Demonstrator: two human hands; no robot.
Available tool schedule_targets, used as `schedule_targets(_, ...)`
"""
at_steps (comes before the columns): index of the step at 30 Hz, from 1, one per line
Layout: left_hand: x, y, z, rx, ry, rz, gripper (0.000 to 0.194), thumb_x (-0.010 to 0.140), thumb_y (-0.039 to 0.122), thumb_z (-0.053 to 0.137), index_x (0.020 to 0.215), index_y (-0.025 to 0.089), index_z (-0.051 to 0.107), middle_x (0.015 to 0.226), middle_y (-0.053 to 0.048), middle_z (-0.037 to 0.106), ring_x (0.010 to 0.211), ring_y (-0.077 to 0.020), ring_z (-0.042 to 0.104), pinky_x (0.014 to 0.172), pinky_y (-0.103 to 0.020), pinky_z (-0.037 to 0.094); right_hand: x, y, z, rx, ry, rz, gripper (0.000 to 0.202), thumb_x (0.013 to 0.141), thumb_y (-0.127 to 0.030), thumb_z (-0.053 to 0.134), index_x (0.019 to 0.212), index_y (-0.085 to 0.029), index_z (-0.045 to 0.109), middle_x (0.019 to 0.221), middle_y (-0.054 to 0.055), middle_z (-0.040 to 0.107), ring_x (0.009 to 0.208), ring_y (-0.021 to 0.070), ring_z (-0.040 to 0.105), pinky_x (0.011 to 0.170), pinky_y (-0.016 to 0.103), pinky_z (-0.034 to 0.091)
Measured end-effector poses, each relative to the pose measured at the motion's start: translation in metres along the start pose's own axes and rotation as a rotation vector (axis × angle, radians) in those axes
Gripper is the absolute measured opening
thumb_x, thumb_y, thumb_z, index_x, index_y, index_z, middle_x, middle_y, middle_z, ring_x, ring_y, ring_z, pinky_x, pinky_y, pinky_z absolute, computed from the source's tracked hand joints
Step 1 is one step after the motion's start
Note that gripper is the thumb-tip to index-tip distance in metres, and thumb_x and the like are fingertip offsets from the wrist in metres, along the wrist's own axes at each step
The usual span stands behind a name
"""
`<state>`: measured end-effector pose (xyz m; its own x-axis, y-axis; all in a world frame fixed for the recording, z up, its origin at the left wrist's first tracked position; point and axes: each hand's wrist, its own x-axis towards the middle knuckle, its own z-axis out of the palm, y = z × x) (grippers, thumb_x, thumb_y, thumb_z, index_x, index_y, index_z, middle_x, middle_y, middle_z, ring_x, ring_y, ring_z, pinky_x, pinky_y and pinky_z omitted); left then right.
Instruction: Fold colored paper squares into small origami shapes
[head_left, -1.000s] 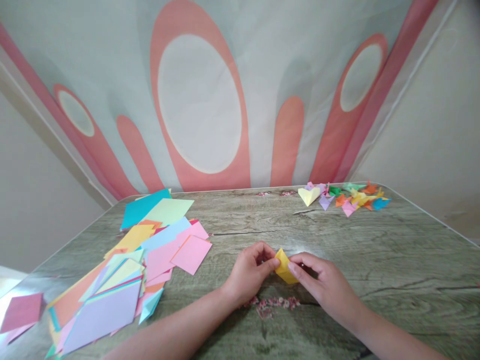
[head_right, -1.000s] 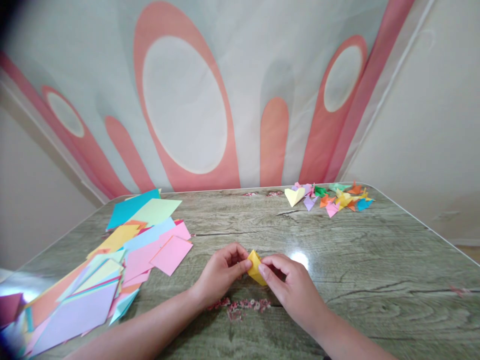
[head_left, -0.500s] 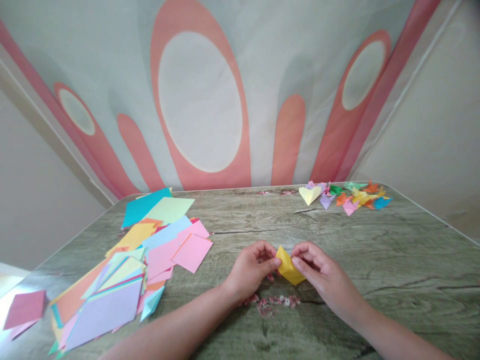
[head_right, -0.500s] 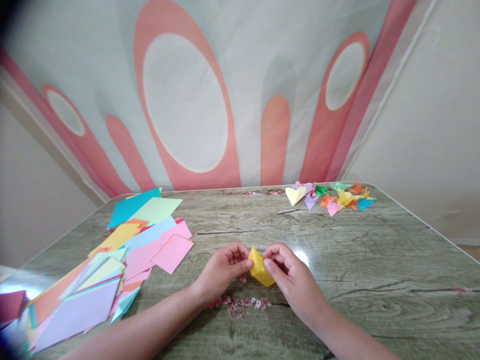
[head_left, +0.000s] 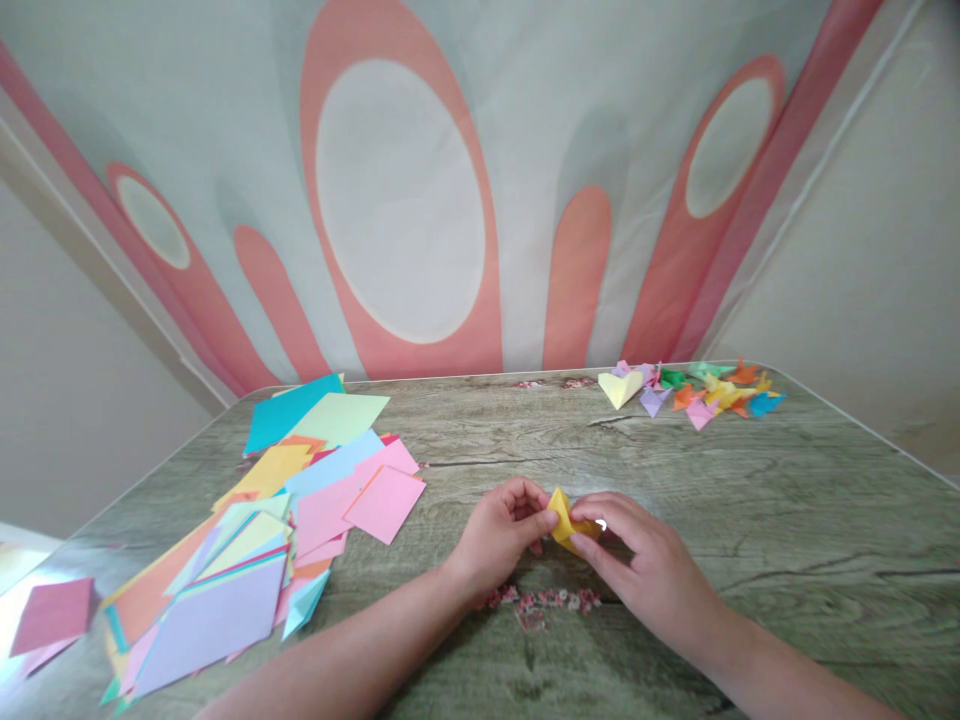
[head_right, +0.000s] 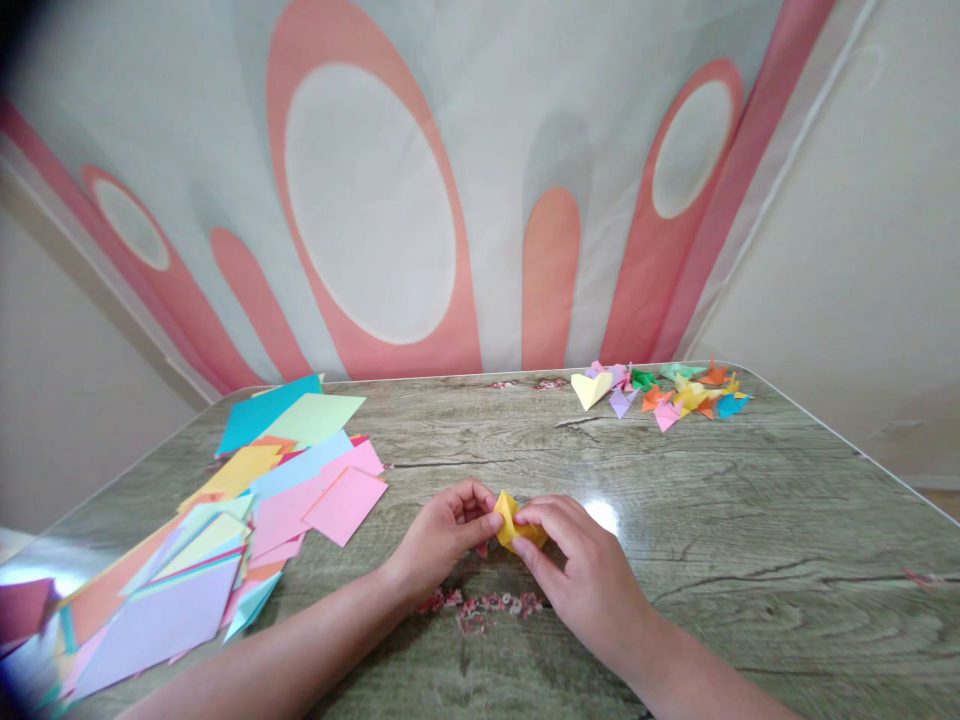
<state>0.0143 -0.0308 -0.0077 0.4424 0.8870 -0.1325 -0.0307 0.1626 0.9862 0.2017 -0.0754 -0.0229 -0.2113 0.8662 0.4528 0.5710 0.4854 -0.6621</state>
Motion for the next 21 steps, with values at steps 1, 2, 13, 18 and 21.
schedule_targets(1,0.0001,0.0002,0.0001,-0.017,-0.002,-0.003,0.040,0.068,0.046,0.076,0.078,0.014,0.054,0.072,0.001,0.055,0.062,-0.0094,0.050,0.052,-0.019,0.041,-0.0001,0.0009,0.0005,-0.013,0.009,-0.021,0.014,0.089,-0.026,0.057,0.101,-0.024,0.061,0.099,0.006,0.067,0.094,0.0210,0.063,0.082,0.035,0.053)
schedule_targets(2,0.0002,0.0003,0.0001,-0.031,-0.003,-0.006,0.041,0.068,0.046,0.076,0.078,0.014,0.054,0.073,0.001,0.056,0.062,-0.0095,0.050,0.052,-0.019,0.041,-0.0001,0.0016,0.0009,-0.024,0.015,-0.041,0.014,0.088,-0.025,0.057,0.102,-0.024,0.061,0.099,0.006,0.067,0.093,0.0210,0.064,0.081,0.035,0.053)
schedule_targets(13,0.0034,-0.0031,-0.0051,-0.108,0.018,0.013,0.037,0.073,0.038,0.074,0.091,0.017,0.050,0.071,0.003,0.055,0.062,-0.0097,0.052,0.052,-0.019,0.043,-0.0009,0.0003,-0.0017,-0.040,0.012,-0.079,0.018,0.092,-0.020,0.052,0.106,-0.025,0.063,0.096,0.005,0.068,0.090,0.0195,0.064,0.078,0.034,0.053)
schedule_targets(18,0.0001,-0.0007,-0.0008,-0.002,0.006,0.086,0.029,0.075,0.033,0.071,0.090,0.018,0.051,0.079,0.002,0.054,0.068,-0.0098,0.051,0.054,-0.018,0.042,-0.0004,-0.0029,-0.0034,-0.053,0.005,-0.108,0.016,0.092,-0.019,0.051,0.100,-0.024,0.064,0.089,0.004,0.067,0.085,0.0199,0.063,0.075,0.034,0.052)
schedule_targets(21,-0.0028,0.0017,0.0026,0.096,0.000,0.077,0.025,0.077,0.034,0.069,0.088,0.016,0.056,0.079,0.000,0.056,0.071,-0.0109,0.052,0.059,-0.019,0.044,-0.0001,-0.0061,-0.0047,-0.060,-0.005,-0.105,0.015,0.092,-0.018,0.052,0.099,-0.024,0.063,0.088,0.004,0.066,0.085,0.0204,0.063,0.075,0.035,0.050)
